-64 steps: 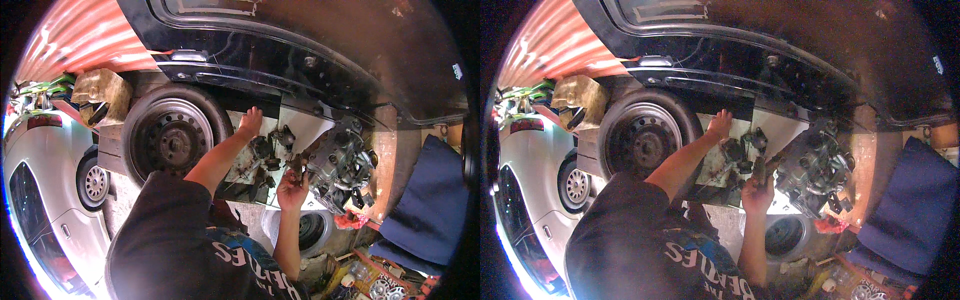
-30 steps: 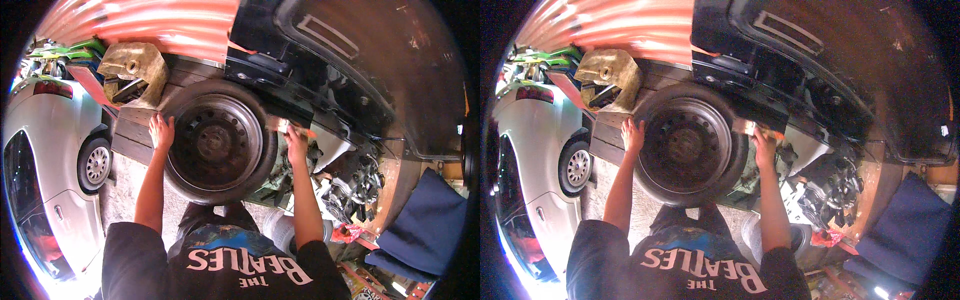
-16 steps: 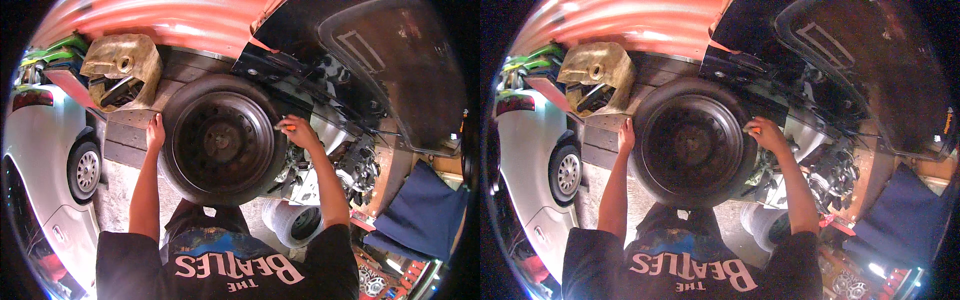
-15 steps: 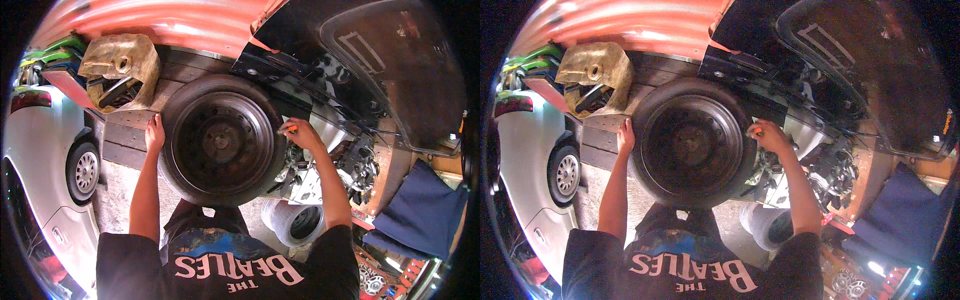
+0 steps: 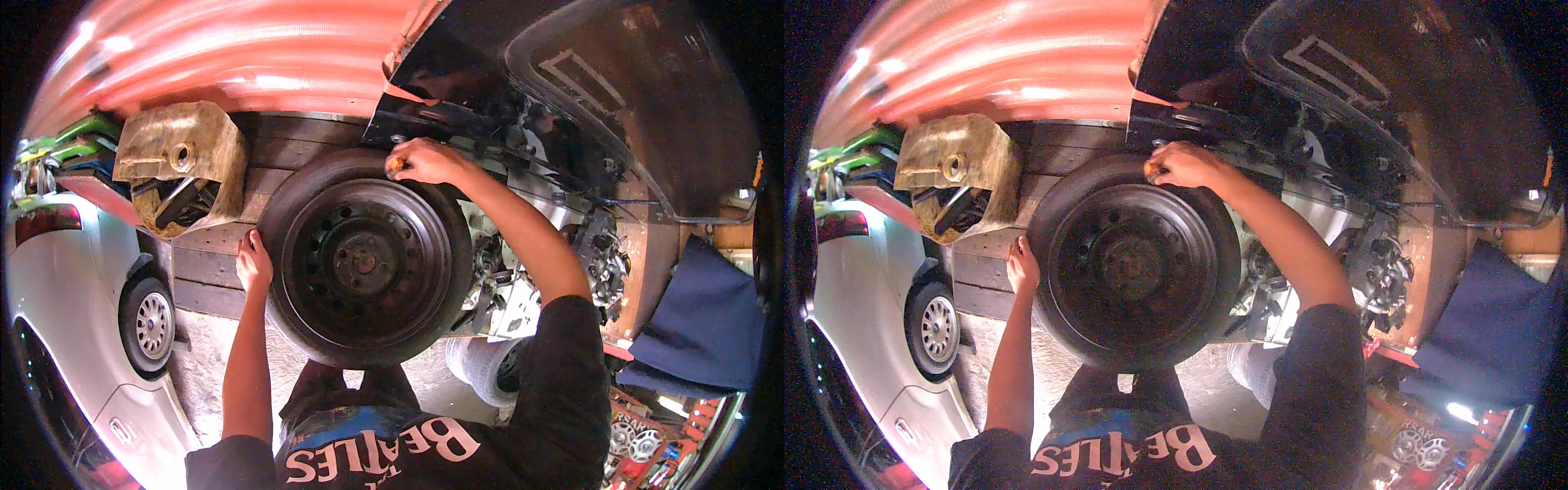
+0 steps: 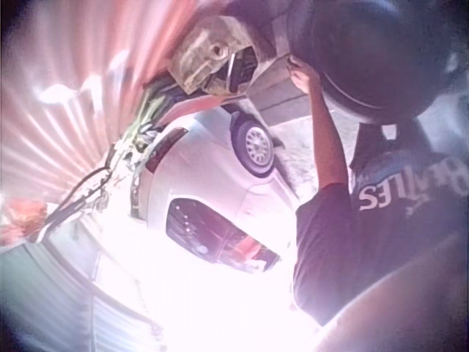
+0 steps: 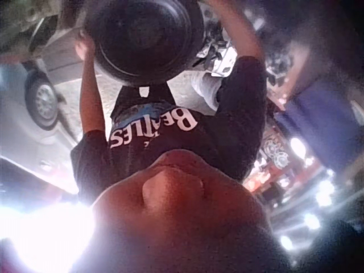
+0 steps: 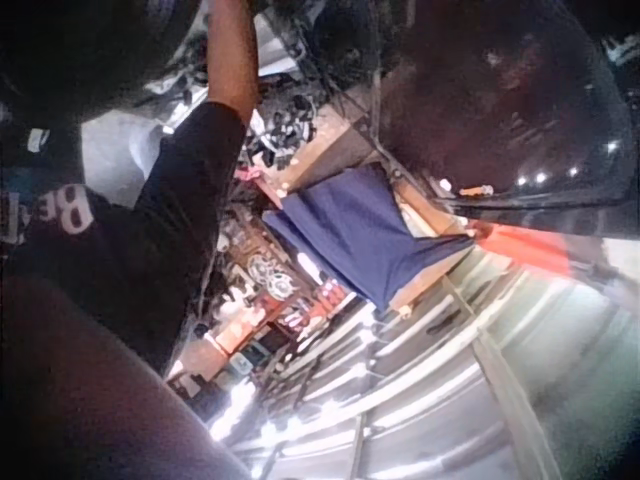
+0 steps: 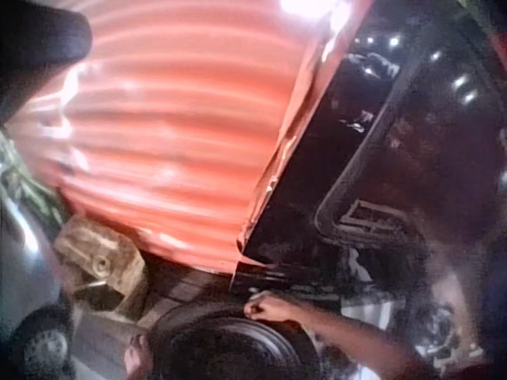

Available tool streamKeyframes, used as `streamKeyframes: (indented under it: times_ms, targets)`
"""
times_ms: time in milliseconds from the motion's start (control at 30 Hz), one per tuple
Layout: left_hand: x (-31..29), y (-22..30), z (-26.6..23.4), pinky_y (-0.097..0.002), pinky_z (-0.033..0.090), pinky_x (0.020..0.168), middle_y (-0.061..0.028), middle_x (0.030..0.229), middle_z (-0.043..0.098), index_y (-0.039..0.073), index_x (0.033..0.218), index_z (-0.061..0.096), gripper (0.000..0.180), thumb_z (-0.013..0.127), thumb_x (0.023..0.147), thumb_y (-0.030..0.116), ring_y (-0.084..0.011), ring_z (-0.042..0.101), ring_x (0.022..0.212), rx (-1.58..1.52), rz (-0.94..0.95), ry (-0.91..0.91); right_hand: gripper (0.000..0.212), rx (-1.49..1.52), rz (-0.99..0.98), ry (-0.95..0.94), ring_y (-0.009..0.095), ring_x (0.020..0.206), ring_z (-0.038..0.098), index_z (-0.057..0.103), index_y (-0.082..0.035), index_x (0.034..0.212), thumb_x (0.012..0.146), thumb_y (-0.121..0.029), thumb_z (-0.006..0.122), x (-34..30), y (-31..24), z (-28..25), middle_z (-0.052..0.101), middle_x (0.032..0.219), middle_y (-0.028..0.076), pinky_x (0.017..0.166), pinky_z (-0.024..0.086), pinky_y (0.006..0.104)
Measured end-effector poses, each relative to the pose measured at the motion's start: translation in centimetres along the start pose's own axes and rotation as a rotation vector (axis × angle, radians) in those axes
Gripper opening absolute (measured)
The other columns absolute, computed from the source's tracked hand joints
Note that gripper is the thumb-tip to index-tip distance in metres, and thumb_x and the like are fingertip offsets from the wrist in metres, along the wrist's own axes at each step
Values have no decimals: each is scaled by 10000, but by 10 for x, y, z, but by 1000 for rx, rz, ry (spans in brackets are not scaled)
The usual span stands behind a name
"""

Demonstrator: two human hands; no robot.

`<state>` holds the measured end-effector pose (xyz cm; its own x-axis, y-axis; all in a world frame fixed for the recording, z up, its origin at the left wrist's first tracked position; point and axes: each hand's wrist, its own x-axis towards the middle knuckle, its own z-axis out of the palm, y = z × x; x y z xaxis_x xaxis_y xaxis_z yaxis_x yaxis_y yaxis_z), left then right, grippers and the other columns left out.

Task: The person paints a car wheel rim black using a small brush. They repeatedly dip the brush into a container and apply paint to the rim's inner and outer surfaces while rotating the rim by hand.

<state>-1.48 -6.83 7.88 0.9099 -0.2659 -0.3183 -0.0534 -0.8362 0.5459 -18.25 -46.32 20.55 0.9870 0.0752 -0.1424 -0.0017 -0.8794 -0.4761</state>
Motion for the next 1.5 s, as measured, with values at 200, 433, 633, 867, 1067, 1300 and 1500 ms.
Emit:
streamKeyframes:
  times_ms: [200, 433, 633, 867, 1067, 1300, 1500]
  targets:
    - [2, -8, 3, -528, 453, 1037, -250, 1336, 628, 50, 1355, 620, 610, 327, 1082, 511, -462, 584, 1236, 7, 26, 6, 292, -84, 25, 189, 311, 1101, 691, 747, -157, 1222, 931, -154, 719, -84, -11, 32, 733, 1199, 98, 929, 565, 397]
    - [2, -8, -2, -536, 454, 1035, -256, 1337, 625, 49, 1365, 617, 624, 321, 1081, 519, -471, 589, 1222, 25, 47, 18, 282, 302, 523, -19, 302, 1034, 725, 746, -142, 1209, 941, -230, 736, -198, -51, 28, 756, 1141, 114, 919, 562, 387]
    - [2, -6, 4, -529, 456, 1038, -255, 1334, 630, 41, 1357, 628, 636, 317, 1080, 521, -463, 589, 1230, 24, 33, 6, 313, 320, 489, 83, 216, 931, 730, 739, -109, 1200, 925, -258, 753, -170, -2, 33, 775, 1065, 100, 861, 561, 364]
    - [3, -5, 8, -533, 456, 1050, -259, 1324, 638, 34, 1365, 620, 641, 306, 1084, 518, -457, 596, 1230, 80, 26, 48, 260, 128, 103, 424, 266, 963, 740, 732, -113, 1202, 953, -187, 730, -42, 2, 29, 766, 1115, 79, 846, 582, 360]
    - [3, -6, 4, -536, 451, 1052, -268, 1324, 635, 35, 1364, 622, 643, 304, 1082, 517, -465, 594, 1227, 75, 3, 65, 270, 159, 178, 412, 309, 1066, 712, 727, -131, 1227, 966, -196, 706, -90, -12, 53, 733, 1210, 92, 911, 574, 383]
    - [-1, 0, 2, -533, 456, 1035, -266, 1317, 640, 49, 1362, 626, 662, 298, 1076, 548, -466, 589, 1232, 62, -7, 35, 189, 461, 654, 641, 207, 990, 728, 741, -50, 1137, 978, -146, 703, -249, -70, 129, 758, 1140, 60, 866, 578, 346]
    - [2, -6, -4, -533, 458, 1032, -256, 1313, 643, 46, 1350, 630, 642, 305, 1075, 526, -459, 591, 1230, 79, 5, 39, 358, 532, 903, 368, 174, 1022, 688, 660, -47, 1227, 948, -241, 774, -262, -66, 135, 723, 1125, 52, 904, 543, 363]
